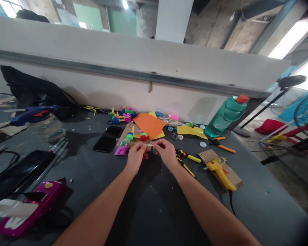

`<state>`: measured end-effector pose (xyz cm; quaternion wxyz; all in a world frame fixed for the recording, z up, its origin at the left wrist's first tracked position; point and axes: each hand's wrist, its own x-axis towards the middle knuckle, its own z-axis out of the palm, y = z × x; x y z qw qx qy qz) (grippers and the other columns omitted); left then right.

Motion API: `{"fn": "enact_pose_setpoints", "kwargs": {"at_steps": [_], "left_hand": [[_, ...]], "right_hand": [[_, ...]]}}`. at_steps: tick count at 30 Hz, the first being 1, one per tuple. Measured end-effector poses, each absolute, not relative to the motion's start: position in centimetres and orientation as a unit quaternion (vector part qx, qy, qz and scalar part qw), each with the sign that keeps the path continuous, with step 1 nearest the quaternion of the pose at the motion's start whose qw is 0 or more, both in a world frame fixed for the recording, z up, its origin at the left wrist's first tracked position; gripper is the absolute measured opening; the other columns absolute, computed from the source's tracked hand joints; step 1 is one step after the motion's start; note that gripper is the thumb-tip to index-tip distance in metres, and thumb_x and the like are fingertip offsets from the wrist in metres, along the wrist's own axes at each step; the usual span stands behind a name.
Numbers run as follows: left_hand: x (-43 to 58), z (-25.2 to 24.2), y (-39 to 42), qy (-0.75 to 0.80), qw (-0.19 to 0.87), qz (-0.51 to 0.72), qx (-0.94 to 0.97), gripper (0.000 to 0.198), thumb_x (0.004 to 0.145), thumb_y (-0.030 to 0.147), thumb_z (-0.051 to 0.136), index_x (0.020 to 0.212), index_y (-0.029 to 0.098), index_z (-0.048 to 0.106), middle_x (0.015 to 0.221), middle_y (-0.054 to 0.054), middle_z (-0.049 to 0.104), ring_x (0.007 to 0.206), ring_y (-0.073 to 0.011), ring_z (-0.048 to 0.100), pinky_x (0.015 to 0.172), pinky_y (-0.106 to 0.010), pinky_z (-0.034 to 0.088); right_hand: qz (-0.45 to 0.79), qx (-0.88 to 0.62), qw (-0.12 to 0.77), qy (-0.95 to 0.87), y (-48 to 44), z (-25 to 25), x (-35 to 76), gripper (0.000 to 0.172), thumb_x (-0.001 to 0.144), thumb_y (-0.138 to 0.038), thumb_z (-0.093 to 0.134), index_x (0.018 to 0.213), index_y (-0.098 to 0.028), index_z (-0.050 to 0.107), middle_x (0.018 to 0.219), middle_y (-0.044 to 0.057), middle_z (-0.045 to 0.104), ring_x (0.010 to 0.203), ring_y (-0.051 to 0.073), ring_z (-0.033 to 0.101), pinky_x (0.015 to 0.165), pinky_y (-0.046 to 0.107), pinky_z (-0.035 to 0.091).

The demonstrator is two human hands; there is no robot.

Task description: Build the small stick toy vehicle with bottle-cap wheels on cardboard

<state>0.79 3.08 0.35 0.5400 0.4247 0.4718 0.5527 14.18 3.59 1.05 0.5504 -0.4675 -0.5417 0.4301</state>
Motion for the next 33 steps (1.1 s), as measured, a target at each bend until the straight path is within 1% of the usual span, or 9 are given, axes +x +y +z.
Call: {"fn": "enact_pose_setpoints", "kwargs": {"at_steps": [3, 5, 12, 18, 23, 25, 30, 33], "left_hand": [[0.8, 0.4, 3.1, 0.471, 0.546, 0.554, 0.417, 0.028, 0.067, 0.039, 0.064, 0.063, 0.013, 0.056, 0.055, 0.001, 0.054, 0.043, -0.0077, 0.047, 0.042, -0.021, 0.043], [0.8, 0.4, 3.1, 0.470, 0.549, 0.550, 0.418, 0.028, 0.067, 0.039, 0.064, 0.063, 0.013, 0.056, 0.055, 0.001, 0.054, 0.043, -0.0078, 0.047, 0.042, -0.021, 0.043], [0.8, 0.5, 2.9, 0.468, 0.555, 0.529, 0.439, 0.029, 0.070, 0.041, 0.062, 0.065, 0.013, 0.056, 0.057, 0.001, 0.055, 0.044, -0.0080, 0.048, 0.042, -0.020, 0.043], [0.7, 0.5, 2.9, 0.456, 0.550, 0.527, 0.460, 0.031, 0.073, 0.044, 0.058, 0.071, 0.013, 0.059, 0.062, 0.000, 0.057, 0.045, -0.0079, 0.049, 0.043, -0.020, 0.042], [0.7, 0.6, 3.0, 0.462, 0.540, 0.528, 0.464, 0.029, 0.068, 0.041, 0.063, 0.079, 0.014, 0.062, 0.067, -0.001, 0.060, 0.048, -0.0085, 0.050, 0.045, -0.021, 0.045], [0.7, 0.7, 2.9, 0.470, 0.525, 0.530, 0.472, 0.028, 0.066, 0.037, 0.065, 0.082, 0.014, 0.062, 0.065, 0.000, 0.059, 0.048, -0.0087, 0.050, 0.046, -0.021, 0.046], [0.3, 1.2, 2.8, 0.506, 0.464, 0.516, 0.513, 0.022, 0.068, 0.034, 0.063, 0.077, 0.015, 0.063, 0.055, 0.002, 0.055, 0.046, -0.0098, 0.050, 0.044, -0.021, 0.043], [-0.8, 1.3, 3.1, 0.547, 0.374, 0.501, 0.557, 0.021, 0.073, 0.036, 0.057, 0.081, 0.017, 0.063, 0.055, 0.001, 0.055, 0.046, -0.0115, 0.051, 0.043, -0.021, 0.040]], "right_hand": [[0.428, -0.460, 0.548, -0.552, 3.6, 0.9, 14.3, 0.015, 0.068, -0.035, 0.064, 0.071, -0.020, 0.062, 0.080, 0.002, 0.066, 0.064, 0.015, 0.058, 0.048, 0.024, 0.049], [0.428, -0.453, 0.547, -0.559, 3.6, 0.8, 14.3, 0.014, 0.068, -0.034, 0.064, 0.072, -0.020, 0.063, 0.081, 0.002, 0.066, 0.064, 0.015, 0.059, 0.049, 0.024, 0.049], [0.446, -0.449, 0.558, -0.537, 3.7, 0.8, 14.1, 0.016, 0.067, -0.035, 0.065, 0.070, -0.020, 0.062, 0.063, -0.001, 0.060, 0.061, 0.015, 0.059, 0.051, 0.026, 0.053], [0.472, -0.445, 0.578, -0.494, 3.8, 1.1, 14.1, 0.016, 0.063, -0.032, 0.068, 0.066, -0.019, 0.060, 0.059, -0.003, 0.059, 0.057, 0.015, 0.058, 0.051, 0.027, 0.053], [0.477, -0.448, 0.581, -0.484, 3.9, 1.0, 14.4, 0.017, 0.062, -0.034, 0.068, 0.066, -0.019, 0.060, 0.059, -0.002, 0.060, 0.057, 0.015, 0.058, 0.052, 0.028, 0.053], [0.479, -0.447, 0.580, -0.484, 3.9, 1.0, 14.4, 0.018, 0.062, -0.034, 0.069, 0.066, -0.019, 0.060, 0.059, -0.002, 0.060, 0.057, 0.015, 0.059, 0.053, 0.029, 0.053], [0.484, -0.446, 0.571, -0.491, 3.9, 0.8, 14.3, 0.018, 0.063, -0.034, 0.068, 0.066, -0.018, 0.061, 0.060, -0.002, 0.060, 0.058, 0.015, 0.059, 0.051, 0.028, 0.052], [0.480, -0.445, 0.584, -0.481, 4.1, 0.6, 14.5, 0.018, 0.063, -0.034, 0.068, 0.068, -0.018, 0.061, 0.061, -0.002, 0.060, 0.058, 0.015, 0.058, 0.049, 0.026, 0.051]]}}
